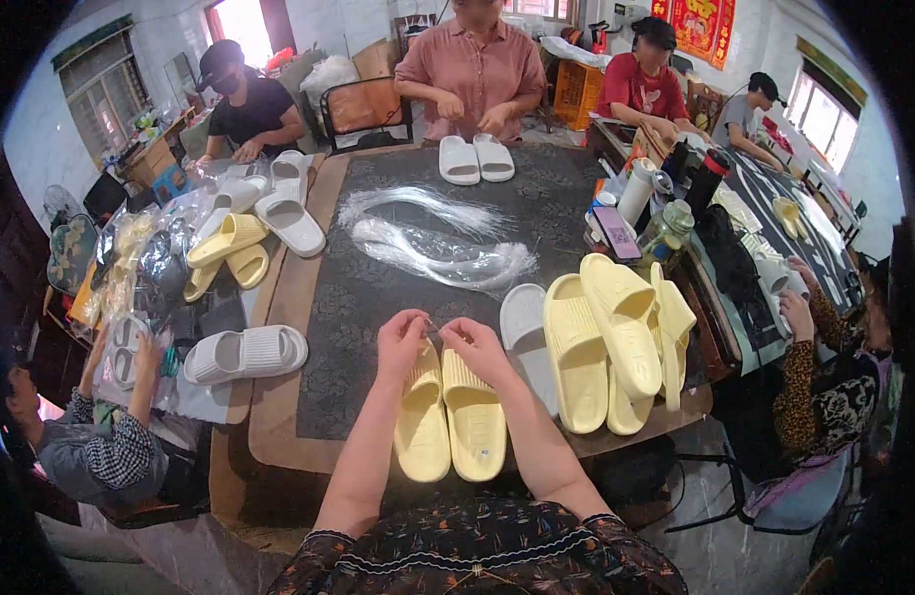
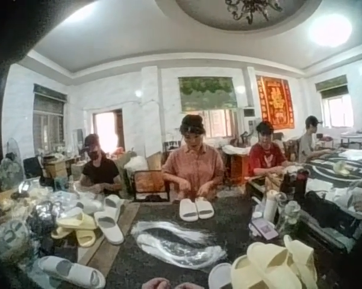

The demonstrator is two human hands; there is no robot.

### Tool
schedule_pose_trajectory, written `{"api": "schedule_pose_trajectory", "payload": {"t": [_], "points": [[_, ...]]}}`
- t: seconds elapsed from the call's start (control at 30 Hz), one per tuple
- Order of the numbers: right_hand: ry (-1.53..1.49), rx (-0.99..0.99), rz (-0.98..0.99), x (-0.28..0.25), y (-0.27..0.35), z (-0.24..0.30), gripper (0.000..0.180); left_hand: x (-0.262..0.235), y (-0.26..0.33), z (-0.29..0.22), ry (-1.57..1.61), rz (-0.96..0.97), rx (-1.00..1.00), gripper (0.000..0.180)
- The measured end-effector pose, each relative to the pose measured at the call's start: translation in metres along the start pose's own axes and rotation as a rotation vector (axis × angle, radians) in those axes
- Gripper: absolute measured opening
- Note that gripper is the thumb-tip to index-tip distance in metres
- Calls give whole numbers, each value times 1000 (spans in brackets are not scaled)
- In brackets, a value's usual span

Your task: Inspecting and trimming loose material from various pairs of rubber slippers at a manufacturing finishing station.

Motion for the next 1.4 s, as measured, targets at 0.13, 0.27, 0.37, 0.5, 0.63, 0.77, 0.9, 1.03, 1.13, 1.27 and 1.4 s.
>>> {"api": "schedule_pose_trajectory", "payload": {"t": [0.13,0.27,0.37,0.5,0.63,0.77,0.9,1.03,1.13,1.27,1.4], "points": [[27,-2,-4,-1,2,-1,18,4,1,-3,-9,26,18,14],[-23,17,-23,-1,0,-11,17,5,4,-8,-48,91,41,14],[30,42,-10,1,0,-7,17,0,5,-9,-155,106,25,15],[-26,39,-62,-1,0,-12,18,3,5,-10,-119,106,8,15],[3,21,-55,-1,-1,-8,19,3,5,-9,-123,173,-85,14],[-15,28,-98,-3,-1,-16,19,7,4,-11,-87,144,-93,14],[17,63,-44,-2,-1,-9,15,4,6,-12,4,110,-58,14],[10,25,-102,-2,0,-5,19,5,5,-11,-109,132,-25,14],[-3,35,-124,0,0,-1,19,2,4,-9,-1,83,-28,13],[16,19,-81,-2,-1,-14,19,2,5,-7,-65,182,-77,12],[5,32,-123,-2,0,-4,18,3,5,-12,-16,123,-26,12]]}}
Point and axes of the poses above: each hand's wrist, its own y-axis away from the middle knuckle, its own x-axis out of the palm, z = x × y, the point moved 1 cm from there along -y, towards the middle knuckle, and after that the axes turned 4 degrees about z, right-handed, at the moved point
